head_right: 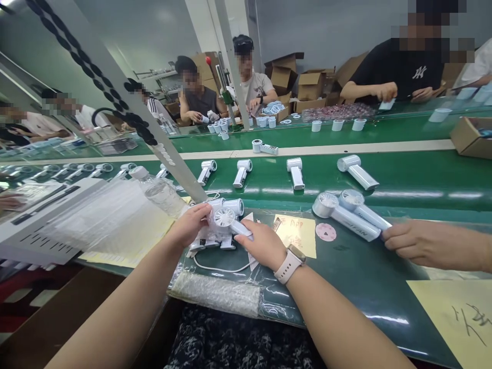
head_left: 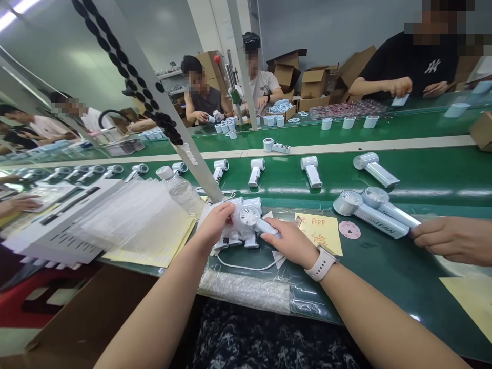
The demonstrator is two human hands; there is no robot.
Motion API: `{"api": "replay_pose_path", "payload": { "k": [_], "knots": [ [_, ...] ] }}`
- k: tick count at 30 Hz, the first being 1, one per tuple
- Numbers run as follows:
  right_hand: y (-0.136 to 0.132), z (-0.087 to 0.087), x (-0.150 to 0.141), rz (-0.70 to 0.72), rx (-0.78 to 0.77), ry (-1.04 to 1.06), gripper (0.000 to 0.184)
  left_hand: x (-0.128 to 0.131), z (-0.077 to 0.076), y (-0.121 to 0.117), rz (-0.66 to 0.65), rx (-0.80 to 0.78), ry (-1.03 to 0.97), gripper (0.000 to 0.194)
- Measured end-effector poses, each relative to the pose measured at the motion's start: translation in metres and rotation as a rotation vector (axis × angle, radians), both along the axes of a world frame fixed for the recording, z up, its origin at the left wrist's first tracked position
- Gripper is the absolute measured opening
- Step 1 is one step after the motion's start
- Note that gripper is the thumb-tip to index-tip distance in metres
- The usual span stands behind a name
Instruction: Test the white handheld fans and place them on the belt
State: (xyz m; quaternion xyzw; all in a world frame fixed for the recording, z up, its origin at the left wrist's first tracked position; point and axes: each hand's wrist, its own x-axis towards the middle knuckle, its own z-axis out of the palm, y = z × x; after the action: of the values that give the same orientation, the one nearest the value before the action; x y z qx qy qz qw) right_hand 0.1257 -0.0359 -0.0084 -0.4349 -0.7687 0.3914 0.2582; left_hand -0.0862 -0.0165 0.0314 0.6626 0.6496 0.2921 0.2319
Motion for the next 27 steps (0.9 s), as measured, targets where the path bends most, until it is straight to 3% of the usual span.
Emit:
{"api": "replay_pose_path", "payload": {
  "k": [3, 7, 9, 12, 15, 19, 21, 24, 27],
  "knots": [
    [-0.008, 0.007, -0.005, 0.000, 0.061, -0.106, 0.033, 0.005, 0.018, -0.010, -0.056, 0.146, 0.137, 0.028],
    [-0.022, 0.016, -0.009, -0.008, 0.172, -0.230, 0.040, 0.018, 0.041, -0.031, -0.288, 0.453, 0.734, 0.026],
    [-0.029, 0.019, -0.012, 0.008, 0.230, -0.291, 0.038, 0.025, 0.043, -0.043, -0.412, 0.525, 0.911, 0.019],
    [-0.033, 0.020, -0.014, 0.035, 0.228, -0.267, 0.026, 0.031, 0.039, -0.059, -0.559, 0.584, 0.981, 0.011],
    [-0.027, 0.017, -0.012, 0.000, 0.002, 0.075, 0.022, 0.026, 0.039, -0.069, -0.546, 0.651, 0.976, 0.013],
    [-0.013, 0.010, -0.011, 0.025, -0.722, 0.666, 0.030, 0.006, 0.047, -0.070, -0.436, 0.696, 0.967, 0.020],
    [-0.013, 0.011, -0.012, 0.025, -0.941, 0.802, 0.032, -0.001, 0.047, -0.072, -0.384, 0.654, 0.931, 0.022],
    [-0.022, 0.021, -0.014, 0.064, -0.986, 0.824, 0.030, -0.001, 0.042, -0.079, -0.373, 0.526, 0.776, 0.024],
    [-0.039, 0.042, -0.010, 0.273, -0.882, 0.738, 0.038, 0.007, 0.044, -0.089, -0.387, 0.409, 0.529, 0.028]
  ]
}}
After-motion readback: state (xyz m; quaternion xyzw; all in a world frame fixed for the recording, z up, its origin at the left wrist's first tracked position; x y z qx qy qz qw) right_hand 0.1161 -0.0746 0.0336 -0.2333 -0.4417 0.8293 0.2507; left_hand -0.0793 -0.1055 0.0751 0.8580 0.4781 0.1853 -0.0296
